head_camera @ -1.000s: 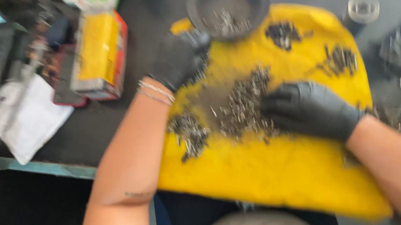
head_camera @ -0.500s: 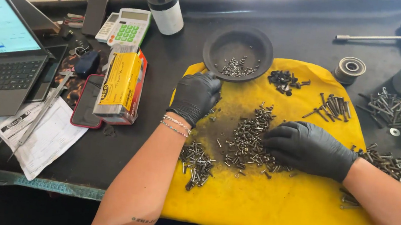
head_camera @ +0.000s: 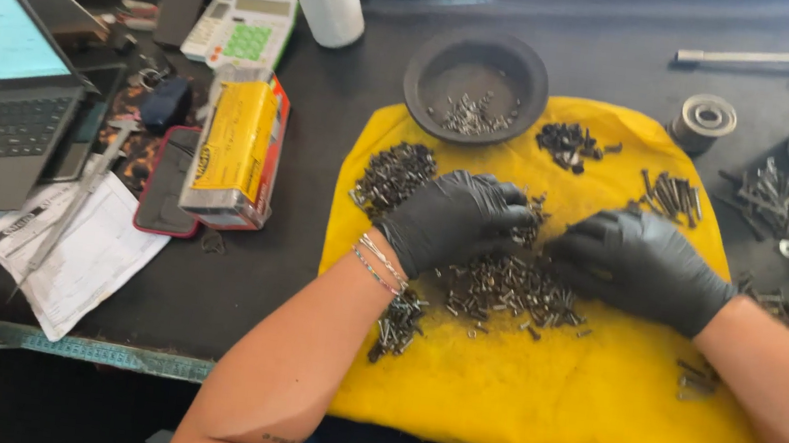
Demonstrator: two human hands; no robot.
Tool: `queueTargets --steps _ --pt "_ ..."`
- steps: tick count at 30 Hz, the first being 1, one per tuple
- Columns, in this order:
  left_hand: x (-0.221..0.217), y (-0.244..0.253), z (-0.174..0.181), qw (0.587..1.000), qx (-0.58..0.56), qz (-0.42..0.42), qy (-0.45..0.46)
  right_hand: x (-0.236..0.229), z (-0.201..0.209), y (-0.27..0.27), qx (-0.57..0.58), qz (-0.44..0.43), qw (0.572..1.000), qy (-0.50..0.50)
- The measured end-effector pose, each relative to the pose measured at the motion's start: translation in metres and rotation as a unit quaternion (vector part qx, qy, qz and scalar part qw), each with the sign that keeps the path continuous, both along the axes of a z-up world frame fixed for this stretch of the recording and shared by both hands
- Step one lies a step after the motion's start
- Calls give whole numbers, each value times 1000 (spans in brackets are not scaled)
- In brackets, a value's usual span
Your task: The person sorts a pile of small metal screws on a yellow cloth by hand, separating them into smaller piles. The hands pick up individual screws and place them into different groups on the cloth.
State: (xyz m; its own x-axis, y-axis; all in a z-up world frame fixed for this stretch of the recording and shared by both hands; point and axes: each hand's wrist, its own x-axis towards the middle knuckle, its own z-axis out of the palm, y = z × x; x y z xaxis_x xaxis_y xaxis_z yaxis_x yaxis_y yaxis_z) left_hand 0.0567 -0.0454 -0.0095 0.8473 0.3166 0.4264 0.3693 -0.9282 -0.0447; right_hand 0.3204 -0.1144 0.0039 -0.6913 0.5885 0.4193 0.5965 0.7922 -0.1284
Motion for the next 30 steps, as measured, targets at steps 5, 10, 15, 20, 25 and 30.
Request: queueTargets --steps 5,10,15,20,25,30 --pt "5 -9 14 972 -230 -38 38 28 -2 7 3 -141 989 -54" --pt "10 -5 0 983 -171 -64 12 31 5 14 -179 -185 945 -202" --pt "10 -6 -2 984 -166 -68 -10 19 0 11 -204 -138 949 -194" --pt "11 -6 -10 997 -81 -10 3 16 10 5 -141 19 988 -58" --pt "18 -11 -1 996 -77 -42 -19 29 -3 12 -99 4 993 -61" --pt "20 -13 -9 996 -72 -55 -24 21 0 9 -115 28 990 -82"
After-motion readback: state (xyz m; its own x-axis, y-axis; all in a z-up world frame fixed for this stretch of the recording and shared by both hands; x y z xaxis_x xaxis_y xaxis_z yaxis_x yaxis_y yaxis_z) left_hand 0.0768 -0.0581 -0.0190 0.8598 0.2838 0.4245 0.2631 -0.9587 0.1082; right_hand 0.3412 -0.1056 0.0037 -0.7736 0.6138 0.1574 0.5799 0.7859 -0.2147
